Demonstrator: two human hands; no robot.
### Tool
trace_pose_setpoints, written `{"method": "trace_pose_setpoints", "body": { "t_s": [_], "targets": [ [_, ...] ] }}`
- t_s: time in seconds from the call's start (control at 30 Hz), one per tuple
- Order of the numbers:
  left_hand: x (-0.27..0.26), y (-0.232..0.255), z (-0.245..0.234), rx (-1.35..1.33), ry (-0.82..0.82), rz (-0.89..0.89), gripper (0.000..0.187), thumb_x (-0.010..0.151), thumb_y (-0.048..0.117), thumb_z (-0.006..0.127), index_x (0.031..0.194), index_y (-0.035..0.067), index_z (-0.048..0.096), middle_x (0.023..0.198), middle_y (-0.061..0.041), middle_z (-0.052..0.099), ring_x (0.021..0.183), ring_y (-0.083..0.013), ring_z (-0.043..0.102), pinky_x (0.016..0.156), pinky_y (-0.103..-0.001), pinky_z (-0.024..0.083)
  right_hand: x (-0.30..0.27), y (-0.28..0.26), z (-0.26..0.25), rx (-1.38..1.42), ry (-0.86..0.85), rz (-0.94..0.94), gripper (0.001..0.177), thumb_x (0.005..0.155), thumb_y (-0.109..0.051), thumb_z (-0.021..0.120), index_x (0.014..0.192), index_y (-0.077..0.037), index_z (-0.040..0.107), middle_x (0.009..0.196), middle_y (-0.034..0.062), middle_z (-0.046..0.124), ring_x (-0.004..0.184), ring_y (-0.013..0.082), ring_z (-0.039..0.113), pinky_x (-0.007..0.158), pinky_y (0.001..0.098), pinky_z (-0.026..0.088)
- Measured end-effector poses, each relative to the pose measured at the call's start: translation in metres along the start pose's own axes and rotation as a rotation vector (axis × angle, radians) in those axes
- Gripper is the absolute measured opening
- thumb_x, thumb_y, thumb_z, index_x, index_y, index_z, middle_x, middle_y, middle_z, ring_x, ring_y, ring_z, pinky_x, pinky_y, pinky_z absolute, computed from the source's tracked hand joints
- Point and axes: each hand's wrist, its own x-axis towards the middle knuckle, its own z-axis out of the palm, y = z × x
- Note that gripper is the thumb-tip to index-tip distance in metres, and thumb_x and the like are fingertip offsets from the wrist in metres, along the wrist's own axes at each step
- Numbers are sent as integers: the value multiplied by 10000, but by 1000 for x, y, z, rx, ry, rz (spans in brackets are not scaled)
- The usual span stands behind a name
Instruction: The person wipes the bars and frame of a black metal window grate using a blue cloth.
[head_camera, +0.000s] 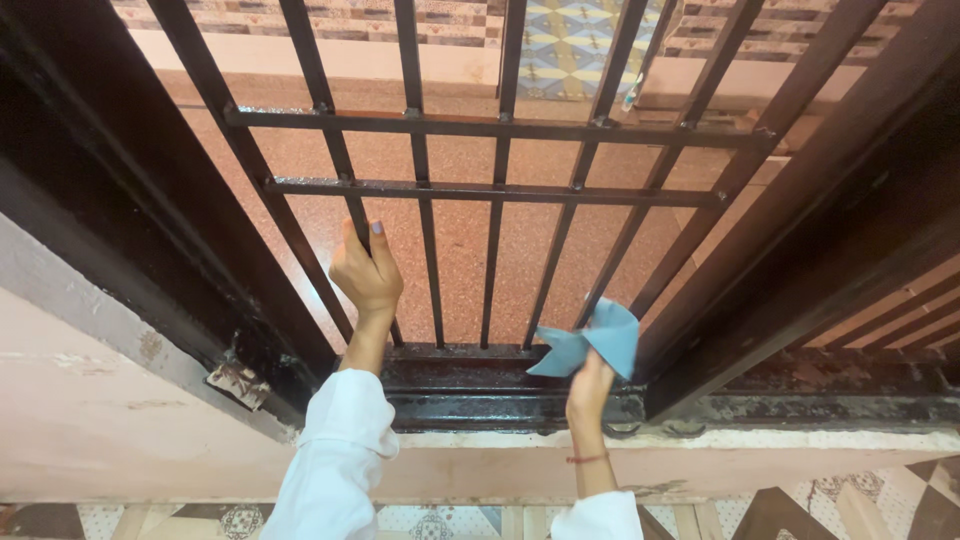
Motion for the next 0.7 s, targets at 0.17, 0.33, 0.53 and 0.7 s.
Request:
{"method": "trace_pose_setpoints", "body": {
  "t_s": [0.17, 0.33, 0.53, 0.7],
  "targets": [
    [1, 1, 0, -6, 11, 22, 328, 1097, 264, 547, 1077, -48, 644, 597, -157, 554, 526, -369, 600, 491, -450, 403, -29, -64, 5, 512, 79, 327, 523, 1037, -310, 437, 1502, -69, 429, 1537, 98, 487, 1355, 244, 522, 1188, 466, 371],
    [0, 0, 2, 7, 13, 12, 326, 1106, 266, 555, 1067, -45, 646, 593, -161, 543, 528, -374, 596, 496, -451, 398, -58, -109, 5, 493, 280, 332, 444, 1073, -331, 435, 1436, -82, 497, 1416, 82, 550, 1314, 224, 534, 1153, 442, 419],
    [1, 4, 1, 11, 21, 2, 335, 1099, 277, 551, 1086, -42, 652, 606, -155, 569, 533, -365, 611, 494, -446, 417, -36, -56, -13, 213, 356, -111, 401, 1097, -322, 450, 1404, -75, 522, 1363, 85, 574, 1247, 209, 568, 1120, 389, 457],
    [1, 6, 0, 9, 11, -13, 316, 1105, 280, 548, 1103, -19, 651, 630, -156, 583, 566, -376, 618, 510, -458, 416, 41, 5, 29, -428, 163, -413, 392, 1078, -97, 535, 1419, 90, 480, 1441, 212, 538, 1294, 286, 517, 1117, 424, 399]
  ]
}}
